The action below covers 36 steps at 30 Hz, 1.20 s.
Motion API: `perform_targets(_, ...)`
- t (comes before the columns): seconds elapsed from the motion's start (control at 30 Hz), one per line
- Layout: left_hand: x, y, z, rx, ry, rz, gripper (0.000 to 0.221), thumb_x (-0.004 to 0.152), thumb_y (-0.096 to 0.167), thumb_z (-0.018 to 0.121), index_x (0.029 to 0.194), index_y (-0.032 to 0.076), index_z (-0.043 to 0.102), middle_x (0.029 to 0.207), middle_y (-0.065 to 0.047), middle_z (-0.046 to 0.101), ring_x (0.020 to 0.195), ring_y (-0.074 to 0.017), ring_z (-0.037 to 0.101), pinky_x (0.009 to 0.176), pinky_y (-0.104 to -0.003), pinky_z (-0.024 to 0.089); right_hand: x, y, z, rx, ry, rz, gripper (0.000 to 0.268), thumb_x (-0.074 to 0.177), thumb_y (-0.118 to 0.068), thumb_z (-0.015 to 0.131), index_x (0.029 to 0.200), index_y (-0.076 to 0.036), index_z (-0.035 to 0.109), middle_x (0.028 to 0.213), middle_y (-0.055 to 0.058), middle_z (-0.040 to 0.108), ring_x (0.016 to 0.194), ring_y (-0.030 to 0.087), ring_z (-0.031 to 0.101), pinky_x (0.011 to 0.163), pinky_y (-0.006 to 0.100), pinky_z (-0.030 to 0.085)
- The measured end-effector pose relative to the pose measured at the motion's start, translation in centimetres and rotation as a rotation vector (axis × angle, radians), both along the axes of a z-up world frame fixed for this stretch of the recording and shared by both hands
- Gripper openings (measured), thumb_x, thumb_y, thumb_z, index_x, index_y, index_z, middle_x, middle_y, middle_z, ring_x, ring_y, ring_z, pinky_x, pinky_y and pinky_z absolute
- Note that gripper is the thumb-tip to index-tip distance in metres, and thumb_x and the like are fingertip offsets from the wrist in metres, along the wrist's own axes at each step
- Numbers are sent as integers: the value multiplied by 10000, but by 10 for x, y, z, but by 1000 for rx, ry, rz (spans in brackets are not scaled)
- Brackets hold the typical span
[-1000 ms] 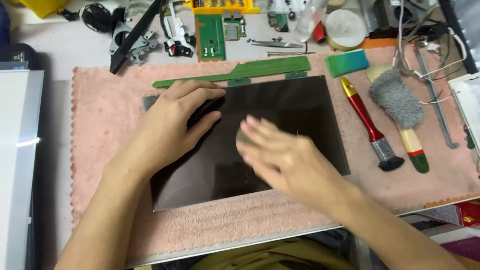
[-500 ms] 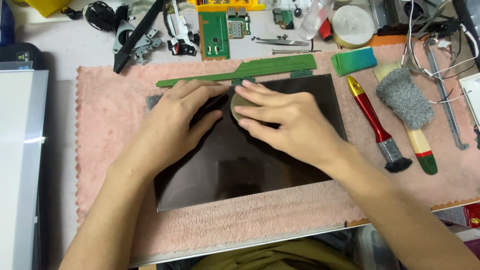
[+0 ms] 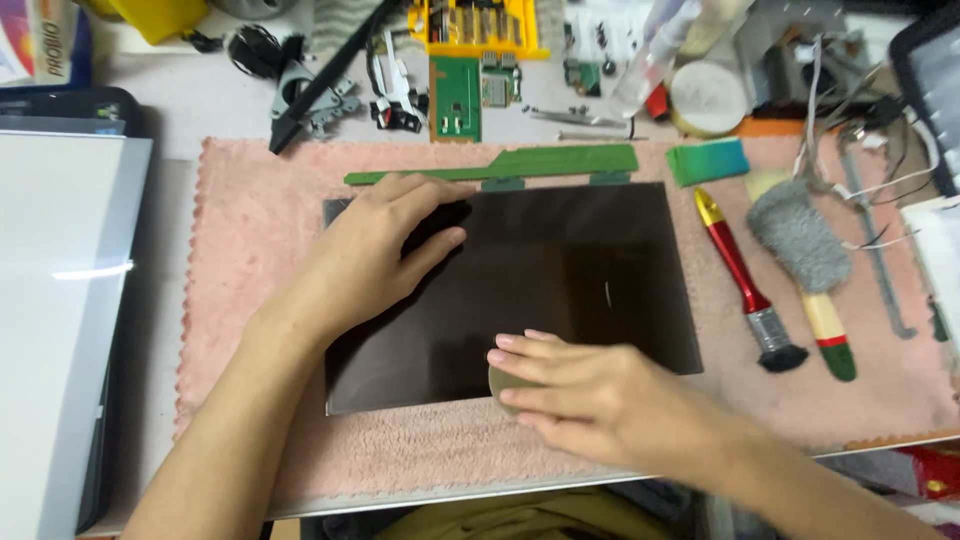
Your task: Cleaning the surface of an LCD panel using a brush, a sponge, and a cloth at a repair station.
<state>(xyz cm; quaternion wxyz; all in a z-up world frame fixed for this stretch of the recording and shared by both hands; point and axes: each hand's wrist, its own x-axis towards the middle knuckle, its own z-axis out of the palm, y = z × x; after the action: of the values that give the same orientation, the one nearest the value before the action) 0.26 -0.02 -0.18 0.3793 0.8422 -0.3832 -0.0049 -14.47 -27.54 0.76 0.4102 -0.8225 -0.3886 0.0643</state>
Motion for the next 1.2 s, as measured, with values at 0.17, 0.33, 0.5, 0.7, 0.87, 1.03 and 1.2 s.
perform_targets(0.17, -3, -3, -1, 73, -17, 53, 389, 1145, 272, 712, 1465, 53, 738, 1278, -199, 801, 1187, -400, 768, 1015, -503, 601, 65, -22, -2, -44, -144, -275, 369, 1020, -127, 863, 1384, -131, 806, 1527, 157, 743, 1455, 369, 709, 1238, 468, 596)
perform_targets(0.33, -3, -19, 5, 191, -64, 68, 439, 1199, 375, 603, 1467, 60, 749, 1238, -213, 795, 1191, -445, 769, 1007, -562, 604, 98, -16, -42, 6, -350, -445, 253, 1000, -130, 896, 1253, -142, 900, 1391, 158, 819, 1360, 362, 748, 1135, 480, 627)
perform_targets(0.5, -6, -31, 7, 384, -43, 107, 662, 1235, 586, 300, 1479, 157, 740, 1226, -159, 697, 1221, -420, 691, 1053, -560, 552, 29, 4, -18, -80, -349, -453, 305, 944, -138, 885, 1247, -124, 915, 1327, 194, 850, 1296, 399, 786, 1079, 518, 646)
perform_targets(0.7, -2, -59, -14, 502, -84, 158, 749, 1232, 645, 273, 1431, 125, 775, 1245, -147, 666, 1215, -382, 679, 1052, -527, 540, -31, 1, -16, 23, -204, -404, 266, 935, -128, 903, 1198, -136, 946, 1348, 160, 877, 1291, 392, 817, 1097, 500, 657)
perform_targets(0.87, 0, -48, -4, 436, -170, 153, 567, 1227, 504, 424, 1350, 121, 824, 1235, -162, 760, 1221, -406, 736, 1046, -533, 559, 31, -32, -1, 134, -109, -607, 311, 957, -131, 914, 1269, -140, 910, 1363, 163, 857, 1347, 385, 751, 1101, 530, 656)
perform_targets(1.03, -10, -65, 6, 198, -302, -18, 310, 1165, 287, 641, 1296, 78, 829, 1243, -189, 809, 1223, -416, 762, 1011, -489, 608, 84, -35, -24, 56, -362, -671, 278, 1011, -130, 894, 1287, -158, 902, 1372, 159, 832, 1356, 368, 744, 1114, 488, 638)
perform_targets(1.2, -10, -76, -4, 314, -164, -19, 414, 1230, 339, 505, 1378, 71, 784, 1221, -150, 810, 1220, -369, 767, 1054, -499, 569, 74, -20, -30, 20, -303, -676, 247, 1017, -59, 840, 1257, -69, 897, 1360, 215, 816, 1360, 415, 739, 1160, 511, 599)
